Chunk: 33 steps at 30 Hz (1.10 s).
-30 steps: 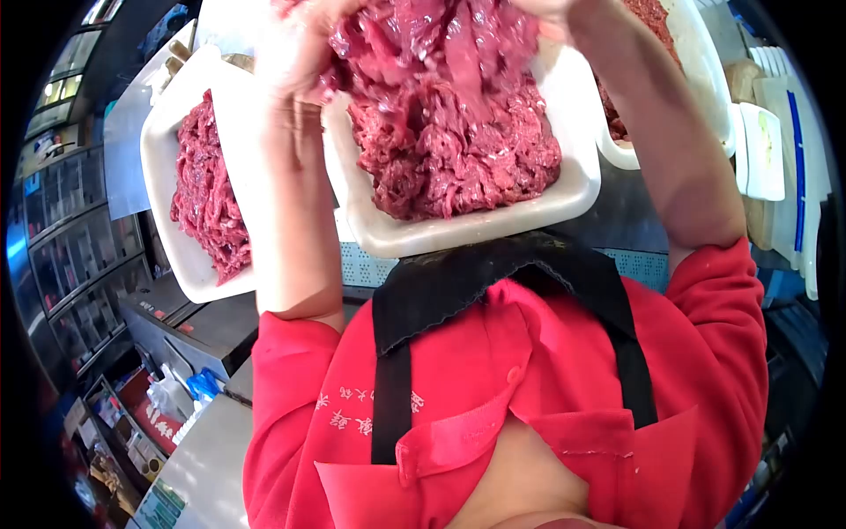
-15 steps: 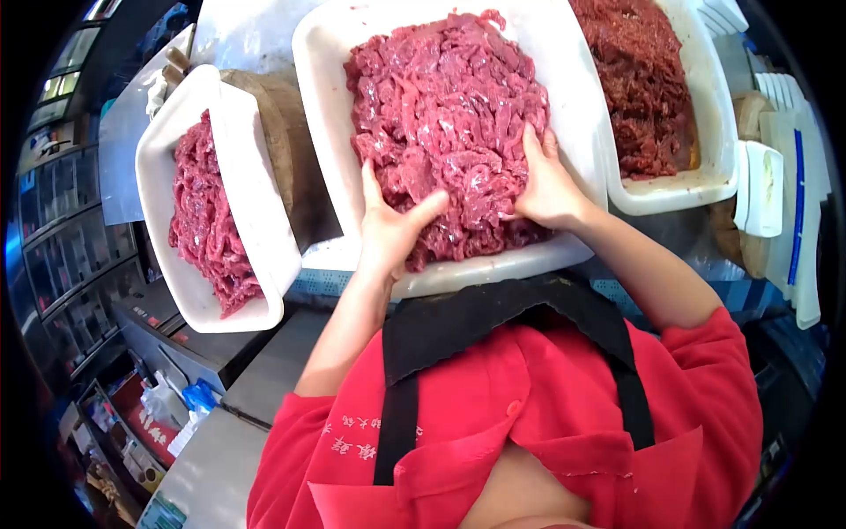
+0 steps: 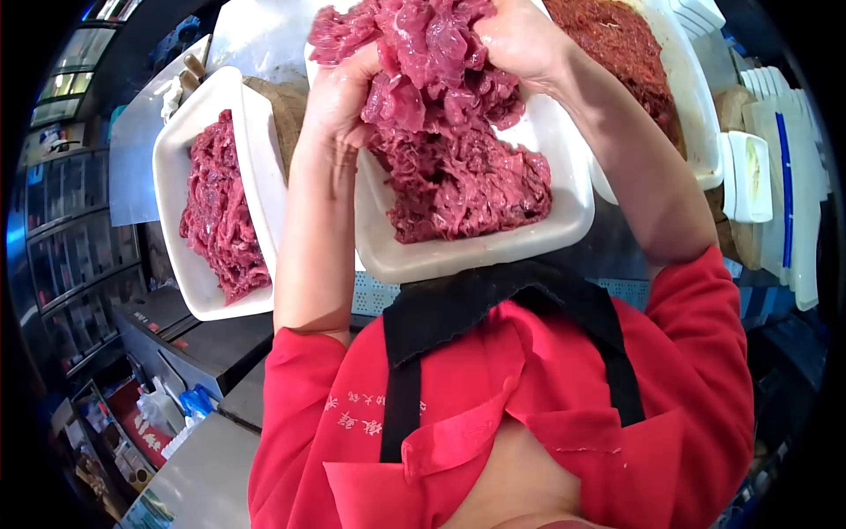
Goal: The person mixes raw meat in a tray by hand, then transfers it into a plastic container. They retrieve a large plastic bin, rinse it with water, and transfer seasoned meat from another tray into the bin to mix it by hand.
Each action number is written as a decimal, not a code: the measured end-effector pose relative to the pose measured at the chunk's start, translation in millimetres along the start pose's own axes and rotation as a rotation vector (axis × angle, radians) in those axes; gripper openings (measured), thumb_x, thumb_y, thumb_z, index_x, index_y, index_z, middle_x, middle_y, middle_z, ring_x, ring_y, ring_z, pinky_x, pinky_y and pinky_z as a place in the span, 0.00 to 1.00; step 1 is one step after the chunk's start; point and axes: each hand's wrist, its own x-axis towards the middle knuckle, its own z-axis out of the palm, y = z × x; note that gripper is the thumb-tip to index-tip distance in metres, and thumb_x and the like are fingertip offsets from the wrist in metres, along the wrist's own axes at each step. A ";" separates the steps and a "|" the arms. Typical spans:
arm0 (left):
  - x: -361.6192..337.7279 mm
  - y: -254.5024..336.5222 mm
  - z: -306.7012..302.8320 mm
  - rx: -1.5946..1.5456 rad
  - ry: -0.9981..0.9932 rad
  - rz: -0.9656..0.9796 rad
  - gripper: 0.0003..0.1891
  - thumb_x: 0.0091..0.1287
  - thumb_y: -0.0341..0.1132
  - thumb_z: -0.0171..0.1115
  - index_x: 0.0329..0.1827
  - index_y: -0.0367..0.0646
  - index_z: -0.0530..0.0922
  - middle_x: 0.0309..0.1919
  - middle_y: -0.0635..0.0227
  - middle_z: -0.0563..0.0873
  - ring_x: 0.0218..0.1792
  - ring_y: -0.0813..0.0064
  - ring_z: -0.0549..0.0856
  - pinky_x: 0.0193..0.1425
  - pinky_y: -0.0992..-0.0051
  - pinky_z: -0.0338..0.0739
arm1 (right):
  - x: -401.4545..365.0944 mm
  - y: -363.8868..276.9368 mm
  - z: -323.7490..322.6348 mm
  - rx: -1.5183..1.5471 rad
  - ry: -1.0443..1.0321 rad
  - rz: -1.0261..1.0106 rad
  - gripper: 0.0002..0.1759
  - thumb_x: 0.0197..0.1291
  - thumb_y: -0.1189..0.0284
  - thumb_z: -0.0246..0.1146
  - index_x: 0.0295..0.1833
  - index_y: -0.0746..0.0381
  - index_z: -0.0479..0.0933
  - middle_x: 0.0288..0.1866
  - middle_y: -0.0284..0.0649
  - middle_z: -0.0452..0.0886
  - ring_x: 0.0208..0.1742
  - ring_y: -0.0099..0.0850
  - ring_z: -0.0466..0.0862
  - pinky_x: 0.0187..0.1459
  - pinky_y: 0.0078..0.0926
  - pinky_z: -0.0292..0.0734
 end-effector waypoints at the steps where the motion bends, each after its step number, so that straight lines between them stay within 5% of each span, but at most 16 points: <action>1: -7.4 2.6 3.4 0.004 -0.023 0.030 0.22 0.50 0.26 0.67 0.51 0.35 0.78 0.41 0.61 0.85 0.41 0.65 0.84 0.44 0.65 0.82 | -7.4 -2.0 -2.5 -0.226 0.014 -0.115 0.16 0.54 0.80 0.65 0.51 0.65 0.77 0.42 0.40 0.83 0.42 0.27 0.83 0.46 0.30 0.80; 4: -40.1 -40.7 -9.3 0.438 -0.019 0.071 0.21 0.52 0.25 0.65 0.51 0.31 0.76 0.43 0.61 0.84 0.46 0.72 0.82 0.53 0.71 0.76 | -58.6 20.3 0.3 -0.441 -0.126 -0.224 0.24 0.53 0.72 0.65 0.57 0.63 0.72 0.51 0.45 0.80 0.52 0.34 0.80 0.54 0.33 0.75; 5: -56.6 -60.6 -15.9 0.664 -0.070 0.167 0.28 0.52 0.26 0.67 0.59 0.31 0.72 0.47 0.59 0.83 0.50 0.70 0.81 0.58 0.72 0.73 | -71.0 54.3 -10.2 -1.018 -0.051 -0.457 0.38 0.46 0.67 0.69 0.64 0.63 0.65 0.61 0.50 0.72 0.65 0.42 0.70 0.64 0.40 0.66; 6: -76.8 -72.0 -15.5 0.775 -0.068 -0.011 0.36 0.51 0.26 0.70 0.65 0.33 0.66 0.56 0.55 0.77 0.56 0.67 0.78 0.62 0.72 0.70 | -92.6 44.2 -6.3 -1.021 -0.295 0.115 0.55 0.39 0.61 0.73 0.72 0.63 0.52 0.72 0.57 0.54 0.74 0.58 0.48 0.74 0.48 0.47; 7: -90.6 -90.5 -26.6 0.733 -0.060 -0.012 0.41 0.51 0.27 0.71 0.69 0.33 0.59 0.64 0.53 0.68 0.62 0.64 0.73 0.64 0.69 0.68 | -119.5 72.2 -7.4 -0.926 -0.128 0.214 0.64 0.34 0.59 0.76 0.74 0.64 0.45 0.71 0.64 0.51 0.75 0.59 0.46 0.74 0.46 0.48; 9: -106.5 -103.3 -34.3 0.285 0.140 -0.185 0.49 0.57 0.36 0.70 0.75 0.40 0.44 0.68 0.53 0.62 0.67 0.59 0.66 0.67 0.54 0.65 | -134.3 106.5 -22.4 -0.558 0.068 0.260 0.57 0.43 0.65 0.73 0.74 0.66 0.45 0.71 0.55 0.56 0.71 0.45 0.61 0.70 0.41 0.57; 11: -98.6 -91.3 -28.2 -0.011 0.274 -0.584 0.47 0.63 0.48 0.64 0.75 0.45 0.41 0.70 0.56 0.61 0.68 0.54 0.66 0.63 0.39 0.62 | -114.7 123.8 -21.6 0.252 0.126 0.442 0.48 0.52 0.65 0.70 0.72 0.66 0.50 0.70 0.51 0.60 0.68 0.40 0.66 0.66 0.40 0.65; 12: -86.6 -119.1 -45.6 -0.223 0.260 -0.653 0.44 0.64 0.57 0.57 0.75 0.48 0.45 0.72 0.58 0.59 0.69 0.50 0.65 0.58 0.28 0.59 | -98.1 128.3 -8.9 0.328 0.319 0.509 0.39 0.59 0.64 0.66 0.69 0.66 0.56 0.66 0.49 0.67 0.64 0.36 0.72 0.63 0.40 0.69; 15: -40.4 -119.8 -22.6 -0.480 0.126 -0.778 0.34 0.64 0.54 0.59 0.68 0.43 0.65 0.64 0.55 0.72 0.62 0.55 0.73 0.65 0.47 0.67 | -55.9 106.6 13.9 0.562 0.182 0.580 0.40 0.57 0.59 0.66 0.70 0.63 0.57 0.63 0.48 0.71 0.60 0.39 0.75 0.61 0.39 0.72; 17: -26.4 -117.0 -15.0 -0.377 0.105 -0.610 0.30 0.64 0.50 0.58 0.64 0.40 0.69 0.59 0.54 0.77 0.58 0.57 0.78 0.65 0.58 0.71 | -43.6 75.7 13.8 0.564 0.089 0.635 0.31 0.57 0.61 0.66 0.63 0.63 0.68 0.55 0.46 0.78 0.56 0.36 0.78 0.56 0.39 0.76; 21: -11.9 -61.9 -9.5 -0.272 0.089 -0.450 0.23 0.62 0.34 0.61 0.59 0.37 0.72 0.49 0.55 0.82 0.48 0.60 0.84 0.53 0.61 0.81 | -22.4 44.7 17.5 0.207 0.025 0.241 0.14 0.57 0.69 0.64 0.48 0.62 0.80 0.43 0.41 0.84 0.44 0.32 0.84 0.48 0.35 0.81; 25: -14.7 -12.8 3.4 -0.063 -0.026 0.034 0.19 0.51 0.18 0.64 0.48 0.34 0.78 0.39 0.61 0.85 0.38 0.70 0.85 0.42 0.71 0.83 | -16.4 -7.5 19.7 0.042 0.086 -0.092 0.12 0.55 0.75 0.62 0.46 0.65 0.80 0.37 0.41 0.85 0.39 0.36 0.85 0.45 0.35 0.81; 27: -18.0 0.0 9.6 0.117 0.028 0.151 0.18 0.49 0.17 0.66 0.46 0.34 0.79 0.38 0.62 0.86 0.36 0.71 0.85 0.42 0.71 0.82 | -43.5 -54.7 19.0 -0.156 0.096 -0.161 0.15 0.58 0.72 0.59 0.50 0.67 0.77 0.42 0.47 0.84 0.41 0.37 0.83 0.44 0.34 0.78; 29: -9.1 -15.1 5.2 0.441 0.076 0.395 0.13 0.51 0.21 0.68 0.41 0.37 0.82 0.37 0.62 0.86 0.33 0.67 0.86 0.42 0.72 0.81 | -4.2 -10.1 15.2 0.068 0.071 -0.382 0.18 0.54 0.74 0.65 0.51 0.68 0.77 0.41 0.43 0.84 0.41 0.32 0.82 0.49 0.32 0.76; 31: 2.7 -43.8 -9.4 0.926 -0.014 0.426 0.14 0.49 0.29 0.70 0.40 0.37 0.82 0.37 0.56 0.86 0.40 0.55 0.85 0.50 0.66 0.79 | 5.3 24.8 4.8 -0.830 0.186 -0.530 0.20 0.49 0.76 0.62 0.51 0.66 0.77 0.46 0.48 0.81 0.51 0.43 0.81 0.54 0.44 0.77; 33: -2.2 -91.5 -38.8 1.418 -0.168 0.432 0.19 0.45 0.35 0.70 0.40 0.34 0.81 0.38 0.47 0.83 0.50 0.46 0.79 0.58 0.59 0.74 | 11.4 122.3 -12.7 -1.251 0.059 -0.600 0.29 0.43 0.74 0.62 0.57 0.65 0.72 0.58 0.54 0.72 0.64 0.50 0.68 0.61 0.49 0.69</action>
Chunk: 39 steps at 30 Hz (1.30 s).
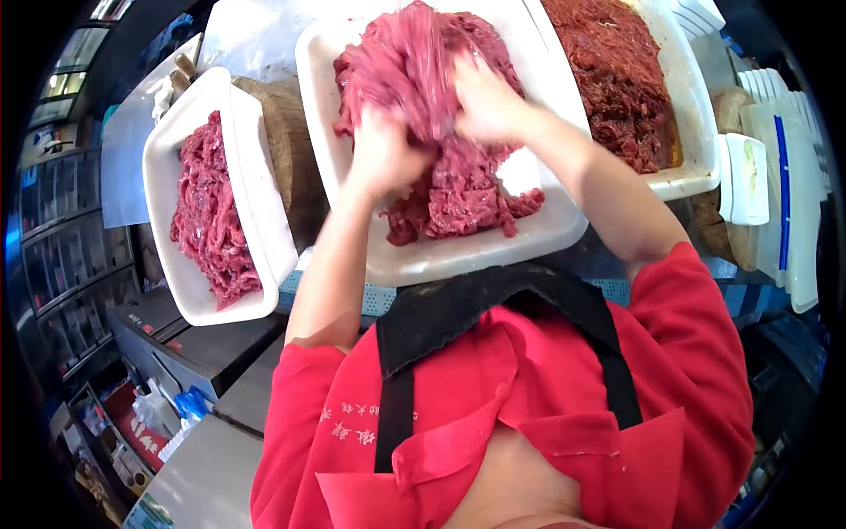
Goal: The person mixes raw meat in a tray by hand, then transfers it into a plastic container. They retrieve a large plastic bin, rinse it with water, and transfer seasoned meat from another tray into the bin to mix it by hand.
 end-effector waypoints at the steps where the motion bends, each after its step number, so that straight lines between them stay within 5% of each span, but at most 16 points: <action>1: -21.8 -3.4 13.5 0.116 -0.031 0.045 0.20 0.44 0.37 0.70 0.39 0.34 0.81 0.39 0.46 0.82 0.53 0.44 0.76 0.59 0.57 0.72 | -20.3 -20.7 -26.4 -0.129 -0.404 0.134 0.35 0.41 0.71 0.63 0.60 0.64 0.67 0.66 0.54 0.64 0.69 0.52 0.59 0.64 0.50 0.65; 6: -61.2 38.0 -21.6 -0.107 -0.657 -0.093 0.20 0.45 0.42 0.71 0.35 0.35 0.81 0.37 0.45 0.82 0.44 0.48 0.81 0.51 0.60 0.75 | -48.0 -33.6 -80.5 0.152 -1.062 -0.012 0.18 0.41 0.69 0.64 0.40 0.65 0.78 0.47 0.52 0.79 0.50 0.49 0.79 0.52 0.41 0.75; 8: -39.3 39.0 -48.2 -0.258 -0.547 -0.366 0.16 0.50 0.43 0.71 0.37 0.42 0.84 0.23 0.59 0.84 0.31 0.58 0.85 0.42 0.63 0.78 | -27.6 -21.3 -91.1 0.271 -0.996 0.068 0.14 0.42 0.67 0.66 0.36 0.61 0.80 0.29 0.48 0.81 0.37 0.47 0.83 0.45 0.43 0.78; 10: -10.9 18.1 -48.4 -0.435 -0.247 -0.501 0.23 0.52 0.44 0.71 0.49 0.43 0.82 0.38 0.52 0.84 0.42 0.58 0.85 0.48 0.65 0.78 | -0.8 -0.9 -82.1 0.009 -0.708 0.200 0.26 0.46 0.69 0.68 0.52 0.65 0.75 0.53 0.57 0.76 0.56 0.48 0.77 0.55 0.40 0.74; 12: 11.0 -25.5 -13.7 0.054 0.170 -0.405 0.40 0.49 0.49 0.74 0.64 0.42 0.70 0.57 0.46 0.75 0.56 0.57 0.79 0.58 0.68 0.75 | 27.7 27.6 -57.2 -0.042 -0.366 0.353 0.46 0.47 0.66 0.73 0.69 0.64 0.57 0.70 0.62 0.54 0.69 0.55 0.63 0.65 0.41 0.68; 14: 38.1 -47.8 11.9 -0.325 0.021 -0.726 0.55 0.44 0.54 0.76 0.73 0.42 0.55 0.68 0.45 0.63 0.64 0.54 0.71 0.66 0.67 0.69 | 59.6 31.5 -41.5 0.152 -0.599 0.664 0.65 0.35 0.63 0.79 0.75 0.62 0.44 0.74 0.61 0.45 0.73 0.53 0.57 0.70 0.44 0.60; 16: 46.4 -49.4 18.5 -0.431 0.031 -0.787 0.58 0.41 0.56 0.77 0.73 0.42 0.53 0.65 0.50 0.69 0.63 0.57 0.73 0.65 0.67 0.69 | 63.9 13.6 -31.7 0.312 -0.660 0.738 0.67 0.33 0.67 0.79 0.76 0.62 0.42 0.74 0.60 0.49 0.73 0.51 0.57 0.71 0.44 0.59; 18: 38.9 -33.6 9.0 -0.942 -0.177 -0.880 0.48 0.50 0.51 0.74 0.70 0.38 0.60 0.60 0.55 0.75 0.57 0.64 0.78 0.60 0.69 0.74 | 46.1 -0.3 -33.9 0.812 -0.642 0.810 0.60 0.34 0.73 0.76 0.74 0.63 0.49 0.69 0.56 0.62 0.68 0.47 0.67 0.70 0.43 0.61; 20: 22.9 -12.3 6.4 -1.091 -0.193 -0.742 0.36 0.51 0.40 0.72 0.64 0.37 0.69 0.54 0.58 0.80 0.53 0.68 0.80 0.58 0.68 0.75 | 22.4 -12.1 -38.3 1.237 -0.619 0.765 0.37 0.36 0.82 0.70 0.59 0.64 0.72 0.52 0.44 0.80 0.53 0.32 0.79 0.62 0.34 0.70; 27: 17.9 38.1 -60.1 -1.203 0.038 -0.593 0.22 0.45 0.25 0.72 0.46 0.34 0.80 0.42 0.56 0.86 0.41 0.70 0.85 0.49 0.70 0.80 | 16.3 -14.0 -93.8 1.429 -0.268 0.522 0.23 0.46 0.83 0.68 0.52 0.69 0.75 0.43 0.46 0.84 0.40 0.29 0.85 0.50 0.27 0.79; 30: 54.3 42.5 -102.1 -0.880 -0.091 -0.558 0.18 0.50 0.30 0.72 0.44 0.34 0.82 0.36 0.58 0.87 0.35 0.71 0.86 0.43 0.68 0.82 | 60.6 0.0 -115.2 0.985 -0.191 0.277 0.23 0.49 0.80 0.64 0.54 0.69 0.73 0.40 0.44 0.84 0.39 0.29 0.84 0.47 0.26 0.79; 31: 70.2 18.2 -90.8 -0.507 -0.064 -0.346 0.16 0.55 0.34 0.72 0.44 0.36 0.83 0.30 0.59 0.88 0.38 0.68 0.87 0.45 0.68 0.82 | 72.2 7.2 -115.1 0.804 -0.354 0.307 0.27 0.48 0.79 0.66 0.56 0.68 0.71 0.41 0.42 0.83 0.40 0.29 0.83 0.48 0.26 0.77; 32: 85.9 0.1 -86.1 -0.379 -0.208 -0.325 0.27 0.51 0.41 0.75 0.54 0.41 0.79 0.46 0.49 0.84 0.47 0.64 0.86 0.52 0.68 0.79 | 85.7 11.1 -116.5 0.619 -0.507 0.335 0.31 0.46 0.77 0.68 0.59 0.67 0.70 0.42 0.40 0.82 0.42 0.29 0.81 0.50 0.25 0.76; 34: 101.2 -34.8 -46.1 0.354 -0.010 -0.215 0.39 0.47 0.48 0.78 0.62 0.41 0.74 0.67 0.40 0.63 0.58 0.57 0.79 0.61 0.69 0.73 | 102.3 29.8 -83.9 0.003 -0.702 0.105 0.39 0.42 0.71 0.72 0.63 0.66 0.67 0.47 0.50 0.80 0.51 0.39 0.80 0.56 0.32 0.73; 36: 114.0 -70.5 -29.2 0.105 -0.096 -0.186 0.46 0.43 0.54 0.78 0.67 0.49 0.69 0.73 0.39 0.39 0.67 0.56 0.70 0.67 0.66 0.68 | 111.0 55.1 -41.9 0.352 -0.644 0.156 0.54 0.40 0.58 0.75 0.73 0.58 0.56 0.69 0.53 0.63 0.68 0.47 0.66 0.67 0.36 0.63; 39: 109.1 -53.6 -9.7 0.193 -0.012 -0.260 0.36 0.54 0.55 0.70 0.67 0.60 0.70 0.74 0.45 0.37 0.66 0.52 0.70 0.67 0.64 0.69 | 87.6 42.0 -7.8 0.064 -0.551 0.380 0.53 0.43 0.45 0.69 0.74 0.49 0.56 0.73 0.51 0.57 0.70 0.50 0.63 0.69 0.44 0.60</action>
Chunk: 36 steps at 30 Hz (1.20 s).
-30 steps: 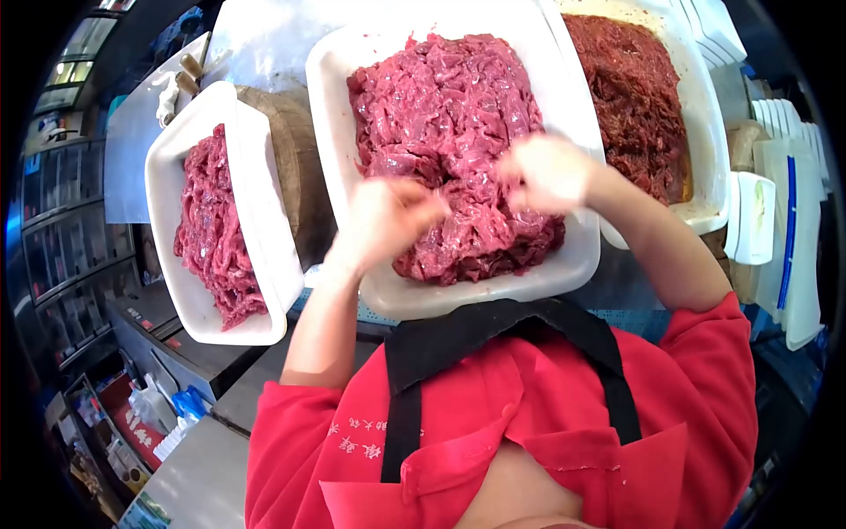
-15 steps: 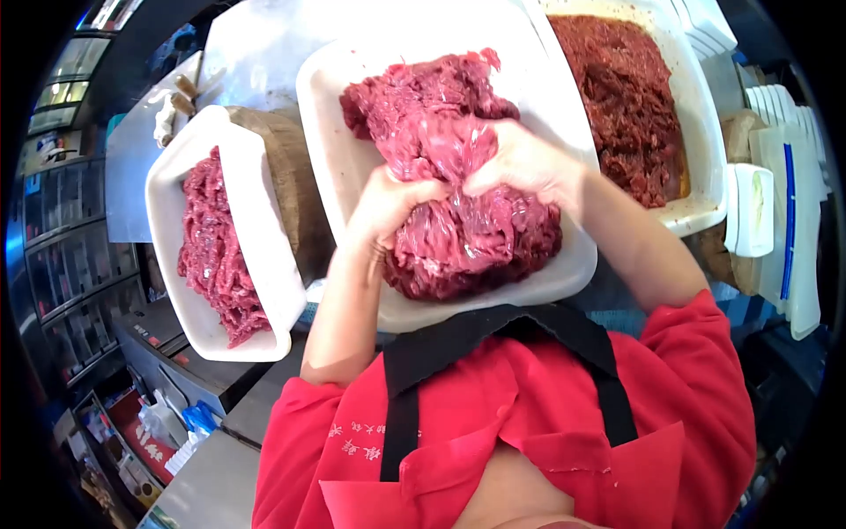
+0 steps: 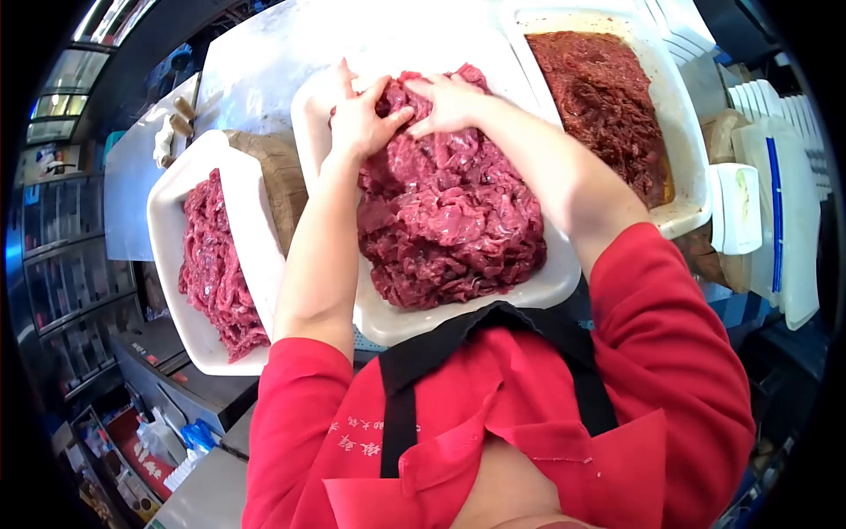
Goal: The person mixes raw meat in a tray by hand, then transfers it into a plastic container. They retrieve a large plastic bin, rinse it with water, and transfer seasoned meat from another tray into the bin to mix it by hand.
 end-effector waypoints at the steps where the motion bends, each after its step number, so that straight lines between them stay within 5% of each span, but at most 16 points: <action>1: -6.7 -1.0 9.9 -0.008 0.004 -0.010 0.34 0.57 0.55 0.67 0.67 0.60 0.70 0.75 0.48 0.37 0.66 0.51 0.70 0.67 0.64 0.69 | -9.1 -5.5 3.3 -0.036 -0.002 0.033 0.51 0.45 0.42 0.66 0.74 0.47 0.56 0.73 0.51 0.57 0.70 0.51 0.63 0.69 0.46 0.59; 3: -25.1 2.1 29.2 0.344 -0.003 0.099 0.39 0.60 0.66 0.56 0.73 0.64 0.58 0.75 0.51 0.43 0.68 0.46 0.66 0.71 0.61 0.63 | -23.0 -7.0 -3.7 -0.020 -0.163 0.081 0.52 0.45 0.38 0.63 0.73 0.54 0.58 0.72 0.50 0.61 0.70 0.47 0.64 0.68 0.45 0.62; 5: -40.7 7.9 19.3 0.073 -0.243 -0.149 0.46 0.56 0.69 0.57 0.75 0.62 0.54 0.74 0.49 0.52 0.68 0.48 0.65 0.72 0.62 0.61 | -40.2 -7.5 -9.1 0.033 -0.317 0.069 0.56 0.45 0.37 0.63 0.72 0.64 0.56 0.72 0.51 0.60 0.70 0.46 0.65 0.69 0.42 0.62; 8: -50.7 2.2 6.2 -0.377 -0.524 -0.258 0.57 0.51 0.68 0.63 0.75 0.42 0.50 0.71 0.45 0.59 0.69 0.53 0.65 0.72 0.64 0.61 | -78.5 -10.8 8.5 0.307 -0.357 0.156 0.60 0.46 0.35 0.62 0.71 0.71 0.55 0.73 0.55 0.57 0.72 0.43 0.62 0.71 0.38 0.58; 11: -93.2 27.3 -8.4 -0.914 -0.576 -0.407 0.58 0.51 0.59 0.70 0.76 0.39 0.44 0.68 0.47 0.64 0.68 0.59 0.66 0.71 0.64 0.62 | -131.2 -27.9 7.1 1.111 -0.332 -0.052 0.46 0.49 0.68 0.72 0.70 0.68 0.56 0.61 0.51 0.73 0.63 0.37 0.73 0.65 0.34 0.68; 13: -112.9 28.1 9.7 -1.305 -0.554 -0.287 0.41 0.57 0.38 0.69 0.72 0.38 0.57 0.60 0.53 0.75 0.59 0.65 0.76 0.62 0.69 0.72 | -142.6 -32.4 18.6 1.277 -0.287 -0.025 0.44 0.47 0.76 0.72 0.69 0.66 0.59 0.57 0.47 0.76 0.59 0.34 0.76 0.62 0.32 0.70; 16: -127.2 54.4 -21.2 -1.575 -0.549 -0.299 0.34 0.52 0.24 0.67 0.66 0.40 0.67 0.48 0.58 0.82 0.44 0.69 0.84 0.49 0.72 0.81 | -168.8 -51.9 -3.8 1.431 -0.186 0.057 0.39 0.39 0.88 0.69 0.62 0.63 0.69 0.49 0.41 0.79 0.51 0.29 0.80 0.55 0.27 0.76; 17: -126.6 57.0 -35.5 -1.460 -0.490 -0.288 0.30 0.48 0.26 0.71 0.58 0.39 0.75 0.46 0.62 0.84 0.49 0.68 0.82 0.59 0.69 0.75 | -170.9 -54.2 -9.7 1.436 -0.162 0.021 0.36 0.40 0.88 0.68 0.60 0.63 0.71 0.48 0.42 0.80 0.50 0.29 0.80 0.54 0.28 0.77; 19: -122.9 60.3 -60.9 -1.354 -0.305 -0.347 0.25 0.46 0.25 0.71 0.52 0.40 0.79 0.43 0.60 0.85 0.48 0.67 0.83 0.58 0.69 0.75 | -166.0 -55.6 -21.7 1.266 0.045 -0.117 0.30 0.42 0.85 0.68 0.57 0.65 0.73 0.43 0.41 0.82 0.44 0.29 0.83 0.51 0.29 0.79; 22: -113.5 46.9 -91.5 -1.655 -0.232 -0.323 0.17 0.50 0.29 0.69 0.44 0.36 0.81 0.37 0.58 0.87 0.38 0.67 0.86 0.49 0.71 0.80 | -158.1 -58.4 -39.5 1.183 0.300 -0.247 0.23 0.48 0.83 0.66 0.53 0.68 0.74 0.40 0.43 0.84 0.40 0.29 0.85 0.45 0.27 0.82; 25: -131.8 50.7 -100.7 -1.587 -0.082 -0.314 0.13 0.56 0.30 0.64 0.43 0.34 0.81 0.34 0.59 0.87 0.32 0.66 0.87 0.43 0.70 0.82 | -156.1 -57.7 -41.4 1.074 0.406 -0.209 0.20 0.52 0.81 0.66 0.52 0.65 0.75 0.46 0.42 0.83 0.46 0.31 0.84 0.49 0.29 0.82; 27: -162.1 48.9 -85.8 -1.335 -0.212 -0.327 0.20 0.55 0.33 0.66 0.49 0.33 0.77 0.47 0.52 0.83 0.46 0.58 0.84 0.49 0.62 0.80 | -167.0 -53.6 -8.4 1.176 0.481 -0.418 0.21 0.51 0.75 0.68 0.53 0.64 0.75 0.40 0.38 0.83 0.40 0.28 0.84 0.44 0.29 0.80; 28: -178.0 49.4 -73.0 -0.854 -0.137 -0.142 0.24 0.52 0.33 0.68 0.52 0.34 0.74 0.55 0.47 0.75 0.55 0.51 0.76 0.54 0.56 0.77 | -178.4 -44.4 -14.8 0.390 0.310 -0.339 0.28 0.49 0.68 0.70 0.57 0.58 0.73 0.47 0.42 0.81 0.52 0.36 0.81 0.54 0.36 0.75; 29: -190.8 48.8 -57.1 -0.368 -0.065 0.038 0.29 0.48 0.32 0.69 0.55 0.34 0.71 0.64 0.42 0.67 0.65 0.44 0.68 0.58 0.51 0.74 | -179.6 -29.2 2.5 0.140 0.128 -0.561 0.30 0.43 0.65 0.71 0.57 0.54 0.73 0.64 0.47 0.71 0.69 0.49 0.65 0.66 0.51 0.63; 32: -195.8 44.4 -19.2 -0.210 -0.262 0.125 0.34 0.40 0.23 0.67 0.56 0.37 0.66 0.71 0.36 0.48 0.71 0.30 0.42 0.69 0.36 0.52 | -180.8 -11.3 47.4 -0.316 -0.021 -0.599 0.27 0.36 0.65 0.72 0.48 0.54 0.78 0.76 0.51 0.48 0.77 0.55 0.40 0.67 0.71 0.46; 36: -104.9 12.8 0.2 0.109 -0.217 0.099 0.36 0.46 0.29 0.64 0.64 0.39 0.65 0.74 0.46 0.48 0.74 0.42 0.45 0.71 0.40 0.50 | -99.4 -24.9 9.3 -0.453 -0.104 -0.535 0.24 0.32 0.67 0.72 0.42 0.57 0.80 0.78 0.52 0.42 0.78 0.55 0.39 0.64 0.77 0.46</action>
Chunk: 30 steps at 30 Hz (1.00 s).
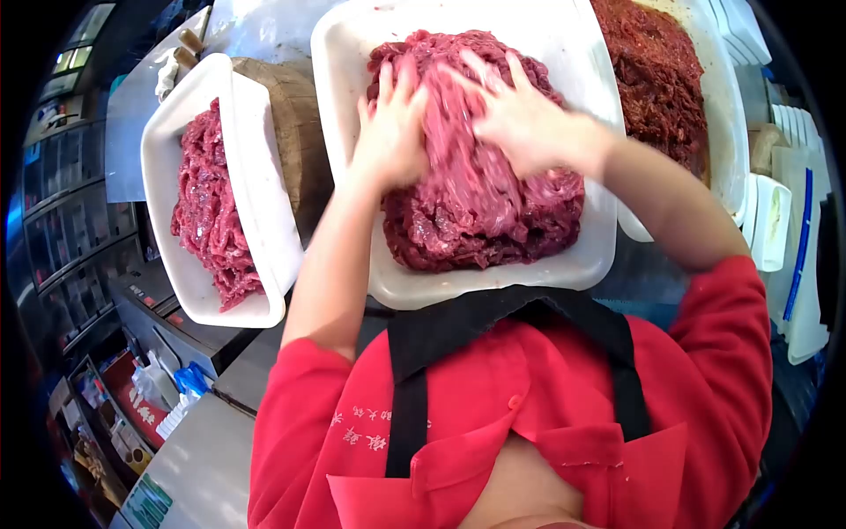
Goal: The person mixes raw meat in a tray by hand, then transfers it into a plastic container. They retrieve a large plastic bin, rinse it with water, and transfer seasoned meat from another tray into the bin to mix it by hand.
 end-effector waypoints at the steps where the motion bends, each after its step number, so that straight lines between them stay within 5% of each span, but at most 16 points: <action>1: 25.8 -14.7 1.8 0.091 -0.016 -0.039 0.37 0.48 0.31 0.63 0.66 0.40 0.64 0.74 0.47 0.50 0.74 0.45 0.46 0.73 0.45 0.50 | 18.0 10.9 -3.1 -0.014 -0.054 0.084 0.24 0.32 0.68 0.70 0.43 0.59 0.79 0.77 0.52 0.43 0.77 0.57 0.40 0.64 0.77 0.47; 3: 79.1 -63.4 25.8 -0.046 0.077 0.032 0.40 0.51 0.39 0.65 0.70 0.43 0.61 0.71 0.47 0.59 0.73 0.49 0.55 0.73 0.60 0.57 | 41.8 29.0 -7.2 0.127 -0.049 0.225 0.33 0.38 0.68 0.69 0.57 0.59 0.73 0.77 0.49 0.47 0.76 0.59 0.43 0.63 0.76 0.51; 5: 105.8 -69.8 28.2 -0.161 0.053 -0.070 0.41 0.51 0.48 0.65 0.68 0.43 0.64 0.68 0.46 0.64 0.70 0.50 0.61 0.71 0.65 0.60 | 60.2 47.2 -0.2 0.367 -0.070 0.402 0.42 0.42 0.67 0.67 0.67 0.57 0.64 0.73 0.50 0.58 0.74 0.60 0.50 0.66 0.65 0.57; 8: 98.4 -55.8 9.1 -0.355 -0.089 -0.269 0.42 0.51 0.63 0.60 0.65 0.43 0.70 0.61 0.45 0.73 0.64 0.51 0.71 0.68 0.69 0.65 | 62.4 65.5 11.9 0.423 0.058 0.475 0.47 0.47 0.56 0.66 0.71 0.62 0.58 0.62 0.51 0.74 0.62 0.48 0.74 0.65 0.35 0.67; 10: 90.2 -45.1 11.6 -0.460 -0.108 -0.366 0.42 0.57 0.71 0.48 0.59 0.41 0.76 0.55 0.44 0.79 0.60 0.51 0.76 0.66 0.70 0.68 | 52.7 61.9 16.0 0.508 0.106 0.594 0.48 0.47 0.53 0.66 0.72 0.62 0.58 0.62 0.53 0.73 0.62 0.49 0.74 0.65 0.36 0.67; 13: 56.2 -15.9 18.5 -1.409 -0.279 -0.628 0.42 0.59 0.65 0.56 0.63 0.34 0.71 0.55 0.50 0.80 0.56 0.59 0.80 0.63 0.67 0.71 | 44.2 45.8 38.8 1.082 0.146 0.800 0.40 0.58 0.50 0.60 0.70 0.61 0.61 0.65 0.50 0.70 0.65 0.45 0.72 0.66 0.43 0.64; 14: 40.2 0.7 9.5 -1.545 -0.320 -0.630 0.40 0.59 0.61 0.60 0.63 0.34 0.71 0.54 0.51 0.81 0.54 0.60 0.81 0.62 0.66 0.73 | 15.9 12.9 4.2 1.307 0.144 0.690 0.33 0.62 0.54 0.58 0.68 0.60 0.65 0.66 0.47 0.70 0.65 0.42 0.70 0.67 0.46 0.61; 17: 12.1 19.2 14.7 -1.970 -0.441 -0.548 0.30 0.58 0.46 0.68 0.58 0.35 0.74 0.50 0.55 0.83 0.49 0.63 0.83 0.55 0.65 0.78 | -5.1 -3.8 34.8 1.738 0.146 0.669 0.26 0.53 0.58 0.67 0.57 0.56 0.77 0.63 0.45 0.73 0.65 0.40 0.69 0.67 0.42 0.61; 19: -9.1 36.9 -0.5 -1.942 -0.371 -0.465 0.26 0.56 0.42 0.69 0.55 0.37 0.77 0.50 0.55 0.83 0.49 0.65 0.83 0.57 0.69 0.75 | -14.3 -12.2 37.0 1.687 0.239 0.595 0.24 0.50 0.60 0.68 0.54 0.57 0.78 0.60 0.45 0.76 0.64 0.39 0.71 0.66 0.40 0.62; 21: -29.2 55.8 -35.7 -1.564 -0.241 -0.438 0.26 0.52 0.44 0.72 0.52 0.39 0.80 0.54 0.56 0.81 0.57 0.63 0.78 0.66 0.65 0.67 | -28.6 -28.1 15.2 1.688 0.362 0.508 0.16 0.46 0.71 0.68 0.44 0.60 0.82 0.49 0.43 0.82 0.57 0.35 0.76 0.64 0.33 0.65; 23: -24.0 51.0 -36.2 -1.317 -0.182 -0.442 0.31 0.44 0.51 0.74 0.52 0.47 0.81 0.64 0.55 0.74 0.73 0.60 0.57 0.75 0.52 0.42 | -31.4 -31.9 -0.8 1.673 0.529 0.464 0.10 0.49 0.77 0.64 0.39 0.63 0.82 0.41 0.42 0.84 0.48 0.35 0.81 0.57 0.35 0.73; 26: -14.8 40.7 -53.9 -1.508 -0.006 -0.180 0.21 0.46 0.48 0.74 0.42 0.49 0.85 0.63 0.59 0.75 0.74 0.60 0.56 0.76 0.53 0.32 | -48.6 -38.8 -61.3 1.712 0.597 0.428 0.18 0.48 0.78 0.65 0.49 0.64 0.79 0.42 0.38 0.84 0.42 0.28 0.82 0.50 0.26 0.76; 27: -15.8 49.1 -72.1 -1.566 0.100 -0.293 0.18 0.46 0.42 0.74 0.40 0.48 0.85 0.55 0.58 0.81 0.67 0.61 0.67 0.75 0.54 0.48 | -50.9 -41.0 -77.0 1.665 0.655 0.384 0.18 0.50 0.78 0.64 0.49 0.65 0.79 0.40 0.38 0.84 0.39 0.27 0.83 0.47 0.25 0.78; 28: -18.0 54.3 -88.1 -1.660 0.133 -0.192 0.20 0.49 0.37 0.71 0.45 0.40 0.81 0.51 0.55 0.82 0.58 0.60 0.75 0.67 0.58 0.61 | -48.1 -37.9 -94.4 1.297 0.826 0.554 0.18 0.50 0.78 0.68 0.49 0.68 0.78 0.40 0.41 0.84 0.41 0.29 0.80 0.52 0.31 0.74; 29: -20.0 57.1 -102.5 -1.751 0.172 -0.086 0.22 0.52 0.32 0.68 0.49 0.33 0.77 0.46 0.52 0.83 0.49 0.59 0.82 0.60 0.61 0.75 | -48.5 -46.4 -109.7 1.590 0.983 0.315 0.16 0.49 0.77 0.69 0.47 0.66 0.80 0.40 0.40 0.84 0.42 0.29 0.81 0.50 0.29 0.75; 30: -24.1 58.9 -116.3 -1.782 0.172 -0.060 0.20 0.52 0.31 0.67 0.49 0.32 0.77 0.45 0.53 0.83 0.47 0.60 0.83 0.57 0.61 0.77 | -51.6 -44.7 -112.9 1.659 0.939 0.337 0.15 0.49 0.77 0.69 0.46 0.66 0.80 0.40 0.40 0.84 0.43 0.29 0.80 0.49 0.30 0.75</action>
